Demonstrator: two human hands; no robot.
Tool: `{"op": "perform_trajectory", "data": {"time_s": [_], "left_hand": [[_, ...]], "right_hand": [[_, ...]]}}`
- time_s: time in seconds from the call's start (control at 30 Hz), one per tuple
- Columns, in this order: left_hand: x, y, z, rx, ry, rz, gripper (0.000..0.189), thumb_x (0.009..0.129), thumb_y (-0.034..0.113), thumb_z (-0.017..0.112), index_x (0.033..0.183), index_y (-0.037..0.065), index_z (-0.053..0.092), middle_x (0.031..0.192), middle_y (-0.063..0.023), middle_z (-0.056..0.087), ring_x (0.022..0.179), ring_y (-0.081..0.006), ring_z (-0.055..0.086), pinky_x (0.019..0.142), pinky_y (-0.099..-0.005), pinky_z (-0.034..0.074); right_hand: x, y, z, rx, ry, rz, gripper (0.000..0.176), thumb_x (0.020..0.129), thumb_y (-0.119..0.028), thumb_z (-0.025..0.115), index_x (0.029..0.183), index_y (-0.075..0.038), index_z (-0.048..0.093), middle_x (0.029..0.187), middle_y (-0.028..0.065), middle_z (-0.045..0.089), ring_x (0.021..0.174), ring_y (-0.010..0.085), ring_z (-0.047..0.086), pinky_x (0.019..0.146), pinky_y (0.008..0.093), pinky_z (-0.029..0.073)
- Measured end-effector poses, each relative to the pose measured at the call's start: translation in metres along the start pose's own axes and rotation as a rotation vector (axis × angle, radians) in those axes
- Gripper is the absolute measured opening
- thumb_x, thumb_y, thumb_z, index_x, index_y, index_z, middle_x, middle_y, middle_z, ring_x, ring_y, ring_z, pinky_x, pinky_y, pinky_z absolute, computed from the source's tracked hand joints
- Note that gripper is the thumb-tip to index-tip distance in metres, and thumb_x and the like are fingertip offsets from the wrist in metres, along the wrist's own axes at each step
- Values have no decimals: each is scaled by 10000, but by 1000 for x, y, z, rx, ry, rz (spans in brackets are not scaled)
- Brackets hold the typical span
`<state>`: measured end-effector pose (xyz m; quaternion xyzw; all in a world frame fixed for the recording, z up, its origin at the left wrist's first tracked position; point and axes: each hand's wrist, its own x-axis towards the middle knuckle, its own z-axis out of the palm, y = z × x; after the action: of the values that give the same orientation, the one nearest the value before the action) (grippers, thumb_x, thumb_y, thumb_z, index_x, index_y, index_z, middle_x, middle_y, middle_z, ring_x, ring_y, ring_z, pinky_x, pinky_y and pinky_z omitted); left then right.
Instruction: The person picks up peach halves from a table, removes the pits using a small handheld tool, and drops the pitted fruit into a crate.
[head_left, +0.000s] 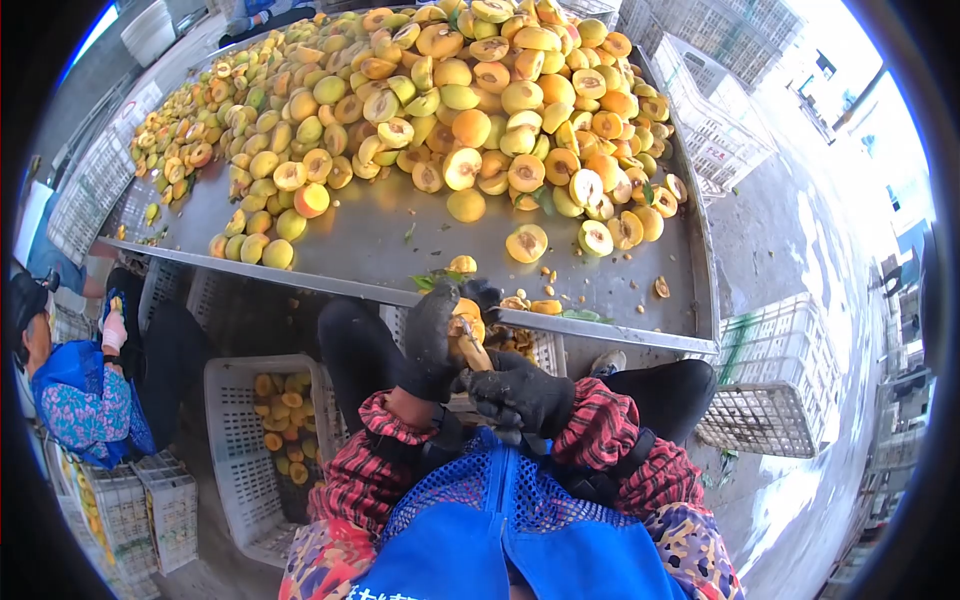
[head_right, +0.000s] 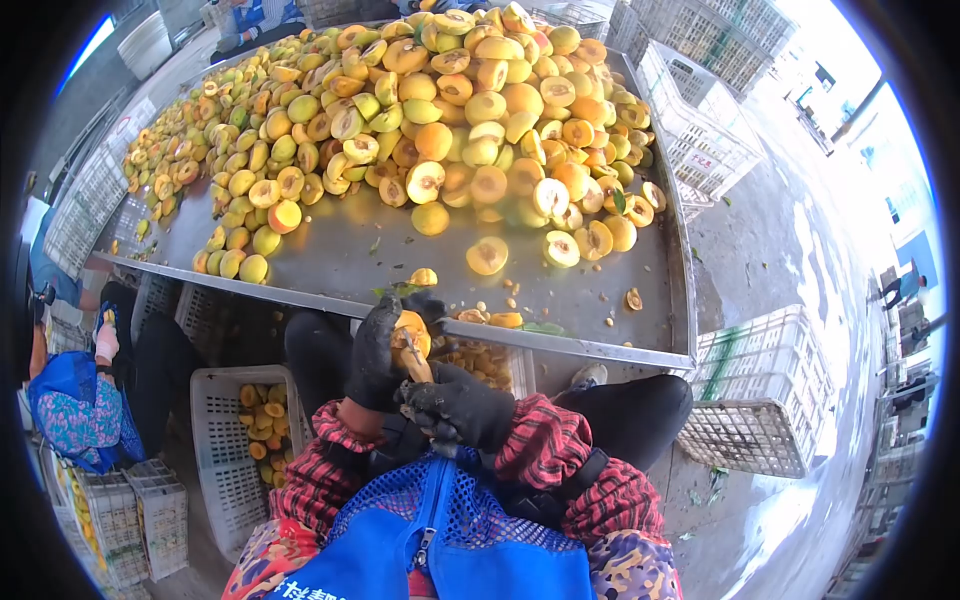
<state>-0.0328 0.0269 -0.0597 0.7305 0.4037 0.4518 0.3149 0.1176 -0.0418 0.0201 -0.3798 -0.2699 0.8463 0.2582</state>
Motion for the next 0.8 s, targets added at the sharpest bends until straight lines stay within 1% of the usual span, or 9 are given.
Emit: {"op": "perform_trajectory", "data": {"time_s": [0.03,0.1,0.13,0.3,0.47,0.57,0.67,0.7,0.8], "left_hand": [[4,5,-3,-164,-130,-216,404,967,278,353,1049,-43,584,951,-119,645,838,-180,615,790,-297,493],[5,13,-6,-397,-247,-464,428,973,295,342,1031,-48,592,943,-116,647,829,-173,612,787,-290,491],[5,17,-7,-466,-236,-489,435,974,299,339,1023,-50,596,938,-115,648,825,-170,611,788,-289,491],[-7,-10,10,-295,-33,-180,428,973,300,349,1033,-47,593,952,-114,645,838,-167,611,788,-281,493],[3,21,10,-1208,-45,-703,420,975,301,339,1104,-36,555,1038,-138,620,902,-227,610,826,-328,500],[5,25,25,-1372,83,-548,365,909,206,499,1167,-51,500,1079,-131,580,903,-219,593,770,-335,513],[-7,-30,37,-1634,-4,-590,420,914,236,480,1216,-54,453,1127,-164,555,942,-241,592,781,-354,516],[0,1,28,-1296,52,-452,400,942,279,430,1158,-49,507,1055,-154,590,915,-227,604,779,-333,514],[7,11,4,-1190,132,-781,458,969,314,345,1189,-55,502,1107,-171,596,990,-280,585,867,-377,482]], "right_hand": [[1,4,0,-45,29,-23,202,883,-220,558,992,-52,525,688,-3,531,475,58,459,398,199,350],[1,8,-1,-88,50,-30,197,887,-212,552,999,-53,524,679,-7,527,469,55,455,397,197,349],[2,8,-2,-88,42,-19,194,890,-206,548,1006,-52,523,676,-7,526,467,54,455,398,196,349],[2,13,-3,72,-41,12,205,898,-198,537,1018,-33,516,642,11,520,436,73,456,361,213,356],[9,30,-18,262,-178,-40,255,888,-228,553,1009,-8,506,594,40,504,368,95,432,300,229,344],[1,23,-14,243,-184,-98,261,883,-221,564,1010,1,512,532,17,456,334,89,407,269,237,333],[-4,24,-18,152,-142,-158,291,864,-231,594,1011,3,503,530,21,457,340,98,419,274,239,341],[-8,22,-23,141,-133,-169,299,857,-235,604,1011,0,503,536,23,462,340,101,418,278,238,342],[-17,27,-41,127,-102,-171,314,843,-245,624,1008,-7,503,555,30,478,358,109,429,304,233,352]]}}
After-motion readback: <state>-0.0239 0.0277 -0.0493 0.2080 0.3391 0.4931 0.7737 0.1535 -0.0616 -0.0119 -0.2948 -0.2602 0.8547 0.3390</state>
